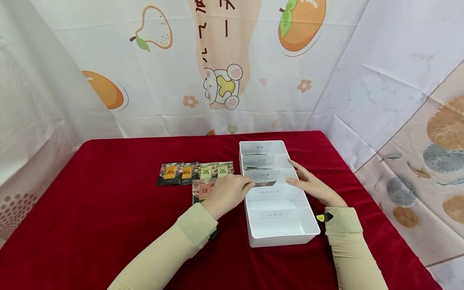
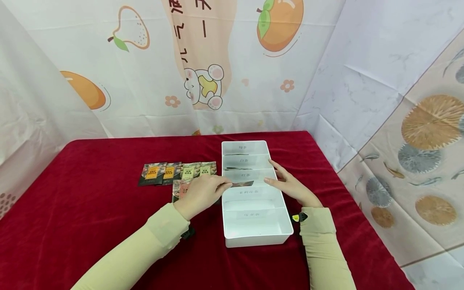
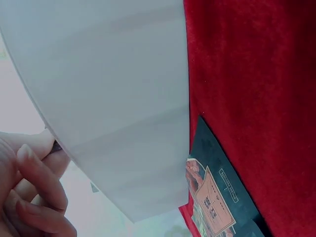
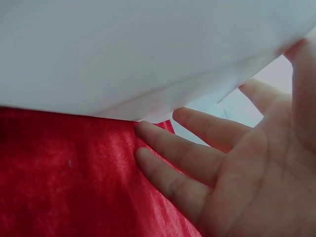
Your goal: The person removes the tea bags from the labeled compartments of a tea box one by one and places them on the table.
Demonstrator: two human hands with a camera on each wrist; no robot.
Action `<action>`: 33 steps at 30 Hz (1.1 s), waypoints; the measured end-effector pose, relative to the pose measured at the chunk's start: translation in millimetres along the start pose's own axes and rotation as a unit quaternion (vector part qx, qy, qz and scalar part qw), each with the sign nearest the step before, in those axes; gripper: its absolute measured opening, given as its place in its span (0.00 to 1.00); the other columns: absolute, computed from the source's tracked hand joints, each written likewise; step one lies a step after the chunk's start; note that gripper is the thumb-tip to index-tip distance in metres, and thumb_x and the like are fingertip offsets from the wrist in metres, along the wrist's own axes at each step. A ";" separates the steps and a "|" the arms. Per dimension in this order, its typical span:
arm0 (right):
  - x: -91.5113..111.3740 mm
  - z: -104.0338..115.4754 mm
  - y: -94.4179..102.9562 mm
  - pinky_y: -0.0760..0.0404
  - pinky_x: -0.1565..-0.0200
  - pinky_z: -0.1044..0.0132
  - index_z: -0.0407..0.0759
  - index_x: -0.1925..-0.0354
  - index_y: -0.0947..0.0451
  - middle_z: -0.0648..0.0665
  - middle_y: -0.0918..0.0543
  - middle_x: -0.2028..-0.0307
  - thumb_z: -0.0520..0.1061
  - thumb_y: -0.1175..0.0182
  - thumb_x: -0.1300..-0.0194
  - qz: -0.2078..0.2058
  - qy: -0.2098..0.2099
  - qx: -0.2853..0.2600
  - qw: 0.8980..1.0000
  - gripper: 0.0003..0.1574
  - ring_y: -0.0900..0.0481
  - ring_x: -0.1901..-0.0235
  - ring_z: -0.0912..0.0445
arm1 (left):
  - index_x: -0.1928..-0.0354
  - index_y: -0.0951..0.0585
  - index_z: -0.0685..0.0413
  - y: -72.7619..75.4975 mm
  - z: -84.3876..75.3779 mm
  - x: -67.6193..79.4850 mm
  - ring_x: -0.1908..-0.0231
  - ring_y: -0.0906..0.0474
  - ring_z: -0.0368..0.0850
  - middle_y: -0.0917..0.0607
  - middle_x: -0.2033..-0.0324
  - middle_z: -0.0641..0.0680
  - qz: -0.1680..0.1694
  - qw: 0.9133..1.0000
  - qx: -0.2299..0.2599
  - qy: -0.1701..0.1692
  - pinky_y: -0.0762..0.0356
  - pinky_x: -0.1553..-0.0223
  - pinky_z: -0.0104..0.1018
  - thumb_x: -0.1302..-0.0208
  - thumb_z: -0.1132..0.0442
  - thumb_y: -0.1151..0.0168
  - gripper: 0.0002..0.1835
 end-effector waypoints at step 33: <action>0.2 0.3 -0.5 0.29 0.38 0.45 0.57 0.20 0.62 0.29 0.41 0.28 0.54 0.44 0.27 -0.006 -0.005 0.027 1.000 0.50 0.29 0.36 0.40 | 0.53 0.20 0.56 32.6 2.8 8.8 0.89 0.42 0.31 0.27 0.86 0.46 -0.202 0.969 0.142 0.002 0.42 0.85 0.27 0.28 0.60 0.42 0.09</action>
Point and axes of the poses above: each hand's wrist, its own x-axis away from the middle knuckle, its own y-axis out of the back of the hand, z = x × y, the point moved 3 cm from there along -x, towards the middle knuckle
